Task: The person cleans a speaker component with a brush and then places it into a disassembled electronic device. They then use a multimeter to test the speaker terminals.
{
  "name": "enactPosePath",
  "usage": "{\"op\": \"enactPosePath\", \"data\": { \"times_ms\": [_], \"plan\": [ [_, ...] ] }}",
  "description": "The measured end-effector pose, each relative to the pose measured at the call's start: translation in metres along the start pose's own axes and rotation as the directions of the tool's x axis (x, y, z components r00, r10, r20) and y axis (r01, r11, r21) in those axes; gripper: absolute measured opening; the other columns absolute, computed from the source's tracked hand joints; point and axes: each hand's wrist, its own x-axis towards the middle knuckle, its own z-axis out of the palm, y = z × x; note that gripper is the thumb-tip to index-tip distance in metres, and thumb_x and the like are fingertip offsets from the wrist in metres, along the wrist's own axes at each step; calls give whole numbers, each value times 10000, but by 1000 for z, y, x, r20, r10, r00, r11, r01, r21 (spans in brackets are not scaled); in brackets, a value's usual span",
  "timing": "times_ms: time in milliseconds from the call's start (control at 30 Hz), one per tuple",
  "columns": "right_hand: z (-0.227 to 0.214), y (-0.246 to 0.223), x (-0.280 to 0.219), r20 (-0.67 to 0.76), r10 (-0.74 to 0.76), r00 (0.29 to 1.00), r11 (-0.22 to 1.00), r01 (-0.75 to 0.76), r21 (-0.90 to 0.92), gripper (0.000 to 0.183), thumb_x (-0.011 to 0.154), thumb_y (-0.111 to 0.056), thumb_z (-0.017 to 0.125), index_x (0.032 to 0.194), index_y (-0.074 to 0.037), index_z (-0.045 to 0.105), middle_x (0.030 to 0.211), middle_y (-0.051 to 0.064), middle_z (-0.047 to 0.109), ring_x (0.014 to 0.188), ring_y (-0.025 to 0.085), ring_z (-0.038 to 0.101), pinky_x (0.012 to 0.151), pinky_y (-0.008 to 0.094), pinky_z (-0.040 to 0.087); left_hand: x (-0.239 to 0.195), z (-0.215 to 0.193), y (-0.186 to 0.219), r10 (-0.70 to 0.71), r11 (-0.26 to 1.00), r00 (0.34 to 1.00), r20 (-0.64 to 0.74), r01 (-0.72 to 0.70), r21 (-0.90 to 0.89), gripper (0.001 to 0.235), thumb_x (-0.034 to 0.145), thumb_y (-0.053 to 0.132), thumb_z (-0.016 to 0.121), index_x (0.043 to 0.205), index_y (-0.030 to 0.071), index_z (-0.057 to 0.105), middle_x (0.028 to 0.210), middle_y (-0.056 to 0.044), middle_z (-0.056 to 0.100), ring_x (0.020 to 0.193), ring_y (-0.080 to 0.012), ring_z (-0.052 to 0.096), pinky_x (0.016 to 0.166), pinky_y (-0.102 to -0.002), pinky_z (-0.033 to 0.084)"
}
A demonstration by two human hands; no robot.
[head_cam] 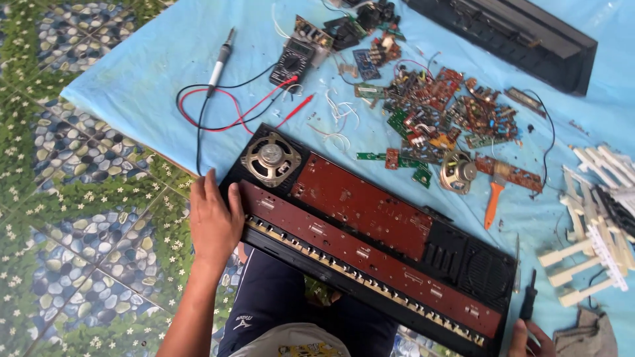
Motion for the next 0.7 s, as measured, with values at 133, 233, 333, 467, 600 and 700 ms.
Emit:
{"op": "enactPosePath", "data": {
  "times_ms": [133, 233, 333, 467, 600, 700],
  "plan": [
    [2, -67, -19, -65, -52, 997, 981, 39, -192, 278, 1232, -416, 727, 1300, -156, 802, 1003, 105, 743, 929, 256, 703, 796, 389, 507, -2, 4, 0, 5, 996, 999, -45, -1, 85, 394, 1072, 299, 541, 1248, -37, 649, 1036, -270, 634, 936, -494, 610, 808, -568, 481],
    [-1, -111, -18, 65, 27, 998, 966, -10, -257, 331, 1149, -419, 632, 1250, -140, 779, 1081, 138, 767, 1046, 326, 712, 924, 455, 498, -5, -2, -6, -121, 992, 992, 33, 120, 36, 366, 1107, 283, 465, 1222, 28, 702, 1078, -264, 689, 1028, -498, 609, 847, -591, 459],
    [1, -126, -12, 54, 247, 968, 941, -225, -254, 538, 1104, -556, 553, 1191, -72, 768, 1085, 227, 759, 1127, 437, 668, 928, 499, 470, -14, 4, -11, -35, 995, 997, -69, 41, 90, 331, 1129, 243, 524, 1177, 5, 749, 1004, -266, 685, 962, -488, 623, 791, -570, 471],
    [-7, -141, -8, 63, 339, 939, 915, -313, -255, 482, 1049, -499, 589, 1191, -77, 774, 1072, 271, 748, 1156, 474, 641, 943, 520, 470, -16, 7, -20, -27, 994, 997, -67, 34, 101, 420, 1163, 305, 473, 1121, 34, 791, 919, -234, 703, 847, -447, 648, 729, -520, 477],
    [-12, -155, 2, 105, 383, 918, 905, -350, -243, 506, 1038, -509, 587, 1154, -62, 793, 1063, 247, 758, 1120, 447, 654, 926, 493, 464, -17, 8, -20, -81, 992, 995, -56, 86, 91, 452, 1175, 342, 445, 991, 51, 738, 869, -233, 698, 792, -488, 629, 689, -527, 446],
    [-11, -127, 4, 105, 361, 927, 918, -334, -214, 435, 1050, -460, 605, 1097, -75, 803, 1006, 236, 759, 1055, 369, 676, 889, 454, 464, -17, 8, -6, -132, 989, 991, -28, 133, 58, 434, 1154, 360, 447, 985, 78, 730, 872, -251, 705, 790, -513, 633, 686, -544, 448]
  ]
}}
